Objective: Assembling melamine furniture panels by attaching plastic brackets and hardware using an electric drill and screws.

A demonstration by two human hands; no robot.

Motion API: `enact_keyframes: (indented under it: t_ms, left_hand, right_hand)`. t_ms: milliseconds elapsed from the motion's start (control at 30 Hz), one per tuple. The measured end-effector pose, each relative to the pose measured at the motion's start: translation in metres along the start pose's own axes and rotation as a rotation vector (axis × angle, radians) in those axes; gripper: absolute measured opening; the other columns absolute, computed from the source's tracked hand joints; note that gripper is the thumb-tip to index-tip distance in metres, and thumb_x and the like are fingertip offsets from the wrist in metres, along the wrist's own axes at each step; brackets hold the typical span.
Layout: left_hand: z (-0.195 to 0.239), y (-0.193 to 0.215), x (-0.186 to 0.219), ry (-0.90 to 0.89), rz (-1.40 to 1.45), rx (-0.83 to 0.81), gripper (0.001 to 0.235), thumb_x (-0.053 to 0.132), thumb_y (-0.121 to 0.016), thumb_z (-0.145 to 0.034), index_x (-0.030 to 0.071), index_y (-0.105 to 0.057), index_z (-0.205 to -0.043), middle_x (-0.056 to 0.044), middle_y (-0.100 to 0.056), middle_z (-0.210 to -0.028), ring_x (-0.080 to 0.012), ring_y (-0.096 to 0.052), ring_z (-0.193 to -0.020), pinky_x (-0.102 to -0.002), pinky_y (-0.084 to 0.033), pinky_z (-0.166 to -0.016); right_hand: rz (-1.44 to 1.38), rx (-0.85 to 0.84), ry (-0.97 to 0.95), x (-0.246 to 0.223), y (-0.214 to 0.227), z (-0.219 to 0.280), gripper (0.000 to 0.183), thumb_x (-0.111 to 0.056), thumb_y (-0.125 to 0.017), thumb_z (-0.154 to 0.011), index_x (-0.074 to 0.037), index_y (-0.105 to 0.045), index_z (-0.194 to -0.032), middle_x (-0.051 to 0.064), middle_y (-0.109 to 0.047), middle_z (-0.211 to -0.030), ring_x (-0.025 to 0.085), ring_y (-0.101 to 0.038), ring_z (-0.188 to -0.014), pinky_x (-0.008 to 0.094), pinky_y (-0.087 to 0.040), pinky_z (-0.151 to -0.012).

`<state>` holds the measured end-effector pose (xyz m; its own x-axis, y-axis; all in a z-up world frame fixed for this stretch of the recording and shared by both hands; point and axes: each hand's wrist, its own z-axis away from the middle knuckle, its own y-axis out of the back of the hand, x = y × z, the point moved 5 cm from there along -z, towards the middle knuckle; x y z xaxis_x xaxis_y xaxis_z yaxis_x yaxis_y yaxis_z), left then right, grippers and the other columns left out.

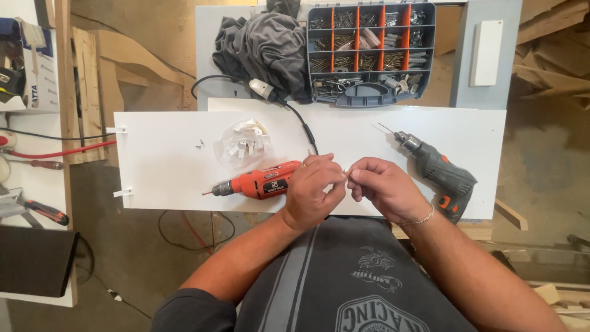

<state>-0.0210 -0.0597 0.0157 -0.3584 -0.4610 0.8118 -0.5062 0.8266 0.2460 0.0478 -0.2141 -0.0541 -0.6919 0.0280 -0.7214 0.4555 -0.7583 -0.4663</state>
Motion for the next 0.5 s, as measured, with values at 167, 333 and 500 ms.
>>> enact_keyframes:
  t_ms: [167, 333, 500]
  left_hand:
    - [-0.003, 0.007, 0.017, -0.052, 0.013, 0.094, 0.013, -0.001, -0.078, -0.082, 0.010, -0.073, -0.082, -0.002, -0.072, -0.080, -0.0189, -0.070, -0.076, -0.042, -0.063, -0.093]
    - [-0.008, 0.011, 0.023, -0.064, 0.037, 0.138, 0.013, -0.001, -0.078, -0.080, 0.011, -0.073, -0.081, -0.003, -0.073, -0.079, -0.0191, -0.071, -0.075, -0.043, -0.063, -0.095]
    - [-0.009, 0.012, 0.026, -0.094, 0.036, 0.152, 0.012, 0.002, -0.079, -0.080, 0.011, -0.073, -0.081, -0.001, -0.073, -0.081, -0.0179, -0.070, -0.077, -0.042, -0.061, -0.098]
  right_hand:
    - [-0.067, -0.035, 0.019, -0.003, -0.010, 0.012, 0.014, -0.006, -0.068, -0.095, 0.008, -0.068, -0.095, 0.017, -0.064, -0.077, 0.021, -0.063, -0.065, 0.038, -0.057, -0.063]
    - [-0.112, -0.037, 0.052, -0.007, -0.022, 0.016, 0.011, -0.005, -0.067, -0.095, 0.006, -0.068, -0.093, 0.017, -0.063, -0.071, 0.025, -0.067, -0.063, 0.038, -0.057, -0.062]
    - [-0.129, -0.044, 0.076, 0.000, -0.025, 0.015, 0.013, -0.005, -0.065, -0.097, 0.006, -0.067, -0.092, 0.018, -0.063, -0.067, 0.026, -0.066, -0.061, 0.040, -0.058, -0.062]
